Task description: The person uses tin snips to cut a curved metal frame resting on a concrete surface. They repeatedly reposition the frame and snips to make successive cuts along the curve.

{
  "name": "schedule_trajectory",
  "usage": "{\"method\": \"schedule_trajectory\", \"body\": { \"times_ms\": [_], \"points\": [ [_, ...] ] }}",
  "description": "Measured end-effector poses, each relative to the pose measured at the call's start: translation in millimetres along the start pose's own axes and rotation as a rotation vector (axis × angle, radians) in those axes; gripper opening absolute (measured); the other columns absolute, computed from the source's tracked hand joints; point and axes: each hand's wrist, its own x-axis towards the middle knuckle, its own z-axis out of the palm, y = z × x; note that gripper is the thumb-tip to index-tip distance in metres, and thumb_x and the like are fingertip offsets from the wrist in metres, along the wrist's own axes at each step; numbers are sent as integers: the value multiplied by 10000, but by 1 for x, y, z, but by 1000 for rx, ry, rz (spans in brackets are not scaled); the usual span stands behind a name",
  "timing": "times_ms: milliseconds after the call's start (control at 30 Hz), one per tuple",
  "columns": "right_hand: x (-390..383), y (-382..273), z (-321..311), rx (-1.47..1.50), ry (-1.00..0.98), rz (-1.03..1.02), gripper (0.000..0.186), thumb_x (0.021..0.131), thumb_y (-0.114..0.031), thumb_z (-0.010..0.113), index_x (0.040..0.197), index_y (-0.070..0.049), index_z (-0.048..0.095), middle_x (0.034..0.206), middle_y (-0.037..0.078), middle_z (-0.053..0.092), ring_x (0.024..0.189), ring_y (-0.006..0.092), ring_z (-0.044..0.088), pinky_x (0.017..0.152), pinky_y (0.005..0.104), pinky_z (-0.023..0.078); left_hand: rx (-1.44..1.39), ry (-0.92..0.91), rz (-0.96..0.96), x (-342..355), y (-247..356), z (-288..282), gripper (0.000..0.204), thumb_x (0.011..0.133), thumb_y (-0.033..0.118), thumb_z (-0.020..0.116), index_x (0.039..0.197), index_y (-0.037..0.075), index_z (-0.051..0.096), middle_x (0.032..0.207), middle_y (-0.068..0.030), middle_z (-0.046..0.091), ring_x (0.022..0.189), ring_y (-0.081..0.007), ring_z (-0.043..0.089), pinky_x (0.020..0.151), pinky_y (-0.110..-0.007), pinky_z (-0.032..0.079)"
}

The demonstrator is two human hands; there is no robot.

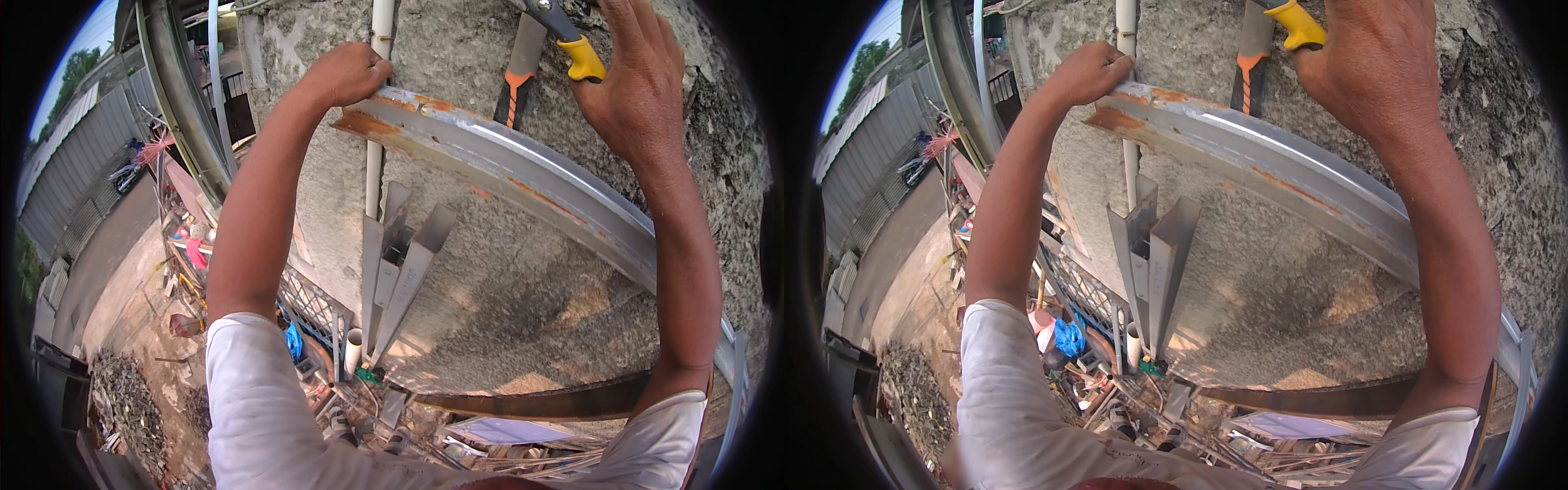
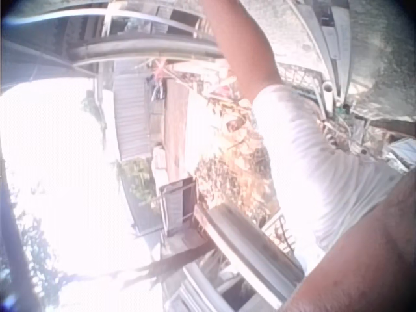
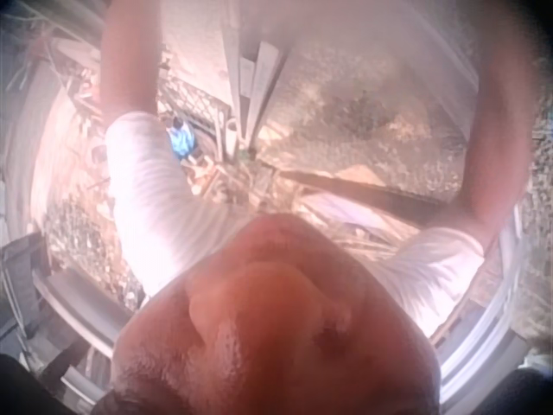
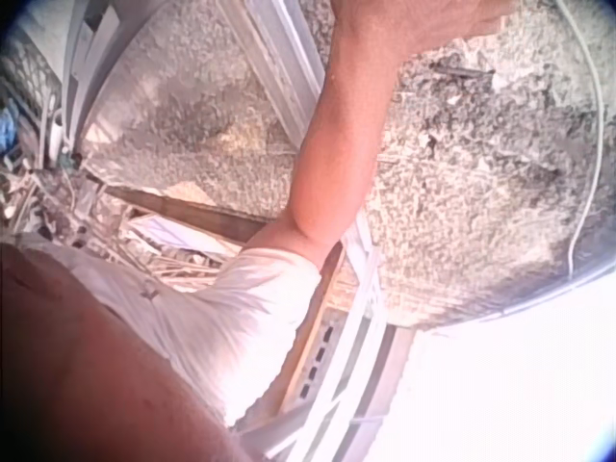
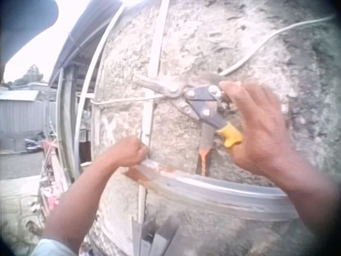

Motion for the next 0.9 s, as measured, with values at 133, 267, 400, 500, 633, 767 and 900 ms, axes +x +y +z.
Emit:
{"method": "schedule_trajectory", "body": {
  "times_ms": [133,267,400,500,633,767,900],
  "points": [
    [-19,-1,30,144,126,-126,765,672,-141,819,1373,-101,518,1072,159,545,991,366,530,867,474,412,-17,28,100,-12,-11,12,449,964,365,482,942,4,748,870,-248,717,844,-433,699,833,-508,542],
    [-29,4,53,227,180,-172,746,685,-182,809,1365,-101,514,1065,161,529,972,379,519,837,493,400,-56,134,159,-29,-4,22,488,1009,373,420,1008,-31,694,927,-278,688,876,-466,649,844,-519,498],
    [-33,6,54,270,123,-230,714,688,-202,802,1339,-101,526,1059,158,521,973,377,517,825,495,392,66,106,104,-38,6,21,503,1025,384,406,987,-50,659,930,-294,665,902,-502,614,838,-555,466],
    [-31,1,45,313,76,-207,701,684,-188,794,1331,-108,536,1055,151,516,988,370,510,841,489,387,290,239,187,-42,8,27,323,984,229,425,916,34,673,867,-225,709,813,-447,683,775,-545,545],
    [-25,-3,33,302,-71,-135,693,676,-153,776,1329,-121,545,1049,137,509,1027,359,498,875,481,378,265,344,141,-41,5,39,250,957,191,461,852,23,614,809,-220,691,768,-437,680,728,-548,546],
    [-22,-3,39,281,-58,-104,696,666,-139,773,1324,-137,547,1049,127,503,1036,350,494,886,473,377,268,355,91,-39,6,41,260,958,190,449,863,13,615,814,-226,692,757,-442,676,726,-541,550],
    [-22,1,39,301,-24,-129,667,674,-132,768,1305,-152,551,1051,113,493,1030,331,489,890,460,373,78,304,-77,-41,12,42,477,1005,362,426,909,-28,683,948,-283,683,907,-494,633,841,-536,486]
  ]
}}
